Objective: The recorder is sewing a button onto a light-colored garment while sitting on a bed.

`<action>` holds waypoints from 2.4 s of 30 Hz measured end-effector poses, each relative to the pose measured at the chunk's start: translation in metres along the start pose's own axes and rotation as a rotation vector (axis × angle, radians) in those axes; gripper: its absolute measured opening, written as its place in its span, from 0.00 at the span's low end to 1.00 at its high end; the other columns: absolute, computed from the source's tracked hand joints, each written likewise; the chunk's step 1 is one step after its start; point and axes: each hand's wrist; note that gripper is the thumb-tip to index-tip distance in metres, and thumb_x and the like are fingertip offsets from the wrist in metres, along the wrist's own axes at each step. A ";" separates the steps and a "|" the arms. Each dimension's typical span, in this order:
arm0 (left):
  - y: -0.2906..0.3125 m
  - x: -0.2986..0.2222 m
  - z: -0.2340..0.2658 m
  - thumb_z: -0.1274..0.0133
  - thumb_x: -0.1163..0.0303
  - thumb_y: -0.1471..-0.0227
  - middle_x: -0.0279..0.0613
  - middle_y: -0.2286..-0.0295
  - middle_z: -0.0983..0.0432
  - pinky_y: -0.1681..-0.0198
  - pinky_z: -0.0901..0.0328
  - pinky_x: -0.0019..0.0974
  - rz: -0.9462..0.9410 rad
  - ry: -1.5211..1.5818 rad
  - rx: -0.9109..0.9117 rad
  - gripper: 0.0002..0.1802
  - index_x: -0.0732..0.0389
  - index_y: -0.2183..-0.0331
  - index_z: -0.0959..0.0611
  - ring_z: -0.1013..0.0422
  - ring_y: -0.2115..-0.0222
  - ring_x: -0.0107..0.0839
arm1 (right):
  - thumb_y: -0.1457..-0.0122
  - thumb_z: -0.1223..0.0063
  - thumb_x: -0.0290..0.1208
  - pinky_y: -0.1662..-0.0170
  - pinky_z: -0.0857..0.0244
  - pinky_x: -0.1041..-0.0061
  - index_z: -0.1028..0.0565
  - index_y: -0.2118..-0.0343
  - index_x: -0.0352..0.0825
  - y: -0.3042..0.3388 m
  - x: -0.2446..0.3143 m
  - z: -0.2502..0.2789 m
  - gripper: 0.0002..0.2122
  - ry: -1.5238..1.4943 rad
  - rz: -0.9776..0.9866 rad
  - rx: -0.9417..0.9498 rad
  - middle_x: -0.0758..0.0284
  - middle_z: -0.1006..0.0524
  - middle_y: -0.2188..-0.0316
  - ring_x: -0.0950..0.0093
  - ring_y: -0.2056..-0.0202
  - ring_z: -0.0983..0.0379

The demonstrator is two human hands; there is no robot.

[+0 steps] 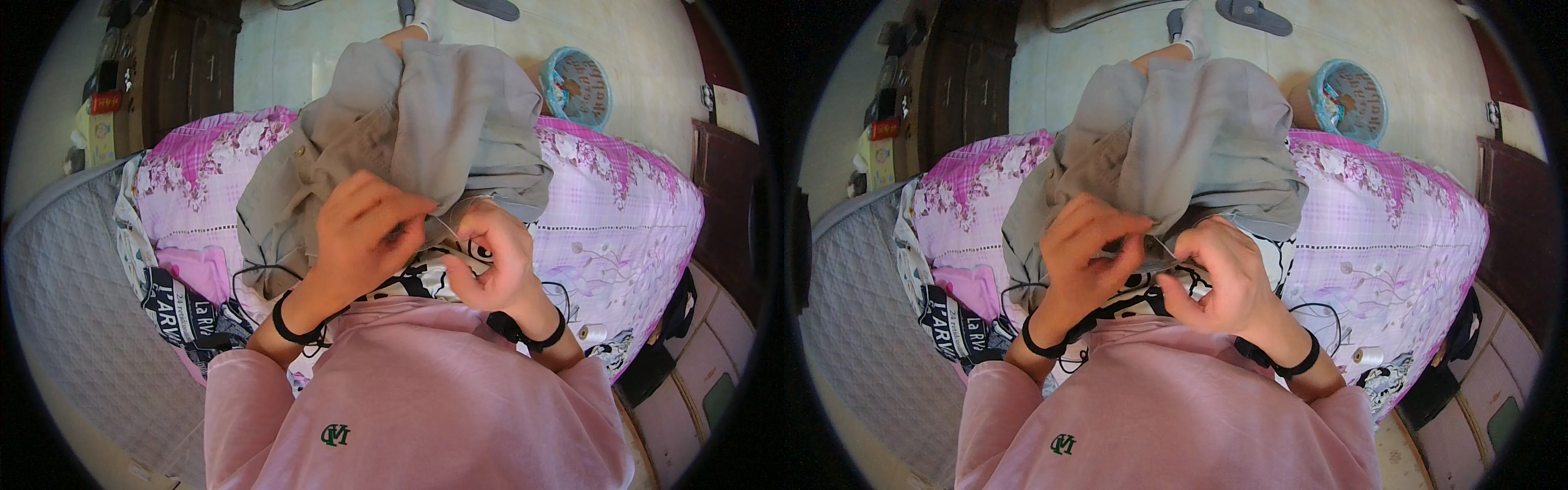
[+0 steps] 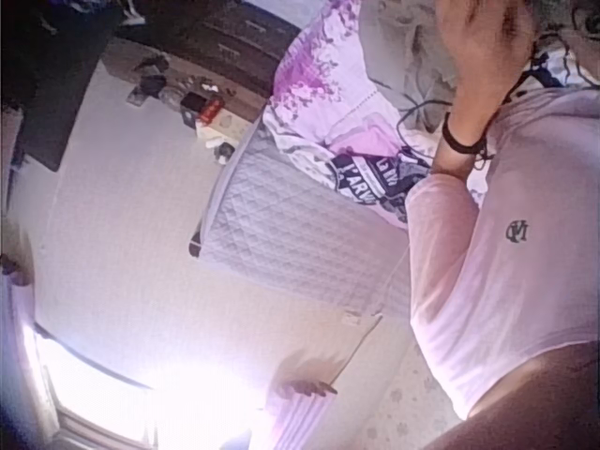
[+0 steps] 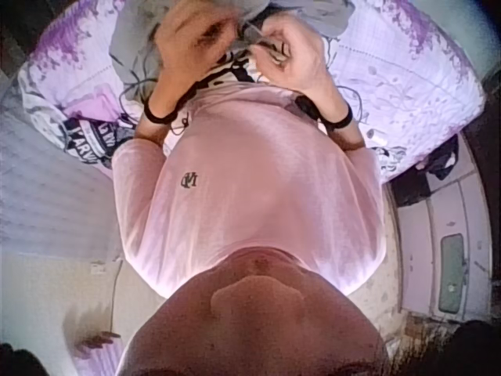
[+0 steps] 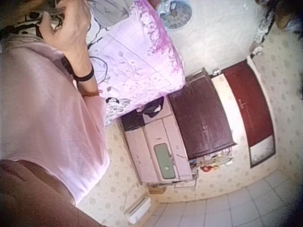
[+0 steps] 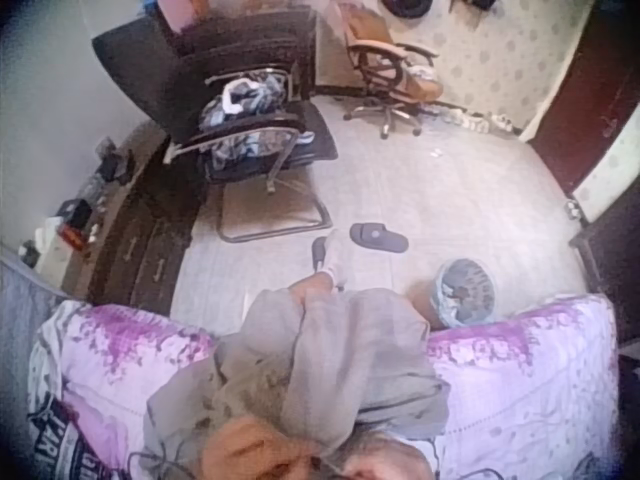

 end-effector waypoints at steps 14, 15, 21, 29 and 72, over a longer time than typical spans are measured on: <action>-0.012 -0.014 0.005 0.43 0.80 0.57 0.29 0.76 0.23 0.75 0.42 0.19 0.674 0.371 0.113 0.08 0.63 0.69 0.16 0.35 0.78 0.14 | 0.45 0.51 0.13 0.72 0.35 0.74 0.27 0.62 0.27 0.004 0.017 -0.010 0.08 0.006 -0.212 -0.109 0.60 0.26 0.75 0.67 0.76 0.28; -0.011 -0.014 0.004 0.43 0.81 0.57 0.29 0.76 0.23 0.75 0.42 0.19 0.660 0.377 0.093 0.08 0.63 0.69 0.16 0.35 0.78 0.14 | 0.45 0.51 0.13 0.72 0.35 0.74 0.27 0.62 0.27 0.006 0.016 -0.012 0.08 0.005 -0.212 -0.108 0.60 0.26 0.75 0.67 0.76 0.28; -0.010 -0.018 0.006 0.43 0.81 0.56 0.29 0.76 0.24 0.75 0.42 0.19 0.668 0.390 0.052 0.08 0.64 0.69 0.16 0.35 0.76 0.14 | 0.44 0.48 0.15 0.73 0.31 0.80 0.25 0.61 0.27 0.010 0.018 -0.017 0.08 -0.051 -0.357 -0.145 0.60 0.21 0.72 0.75 0.76 0.23; -0.008 -0.012 -0.002 0.44 0.79 0.54 0.28 0.76 0.24 0.74 0.41 0.20 0.848 0.672 0.004 0.07 0.65 0.68 0.18 0.36 0.77 0.13 | 0.43 0.49 0.14 0.67 0.26 0.80 0.25 0.60 0.25 0.011 0.018 -0.021 0.08 -0.208 -0.427 -0.190 0.60 0.20 0.70 0.73 0.69 0.19; -0.005 -0.019 -0.009 0.42 0.82 0.63 0.37 0.77 0.24 0.74 0.37 0.29 0.391 0.203 -0.139 0.09 0.62 0.73 0.17 0.32 0.78 0.29 | 0.41 0.51 0.16 0.72 0.27 0.82 0.30 0.64 0.26 0.003 0.015 -0.022 0.03 -0.227 -0.434 -0.131 0.62 0.20 0.77 0.79 0.75 0.21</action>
Point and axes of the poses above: each hand's wrist, its own y-axis away from the middle knuckle, its own z-axis out of the back of the hand, x = y × z
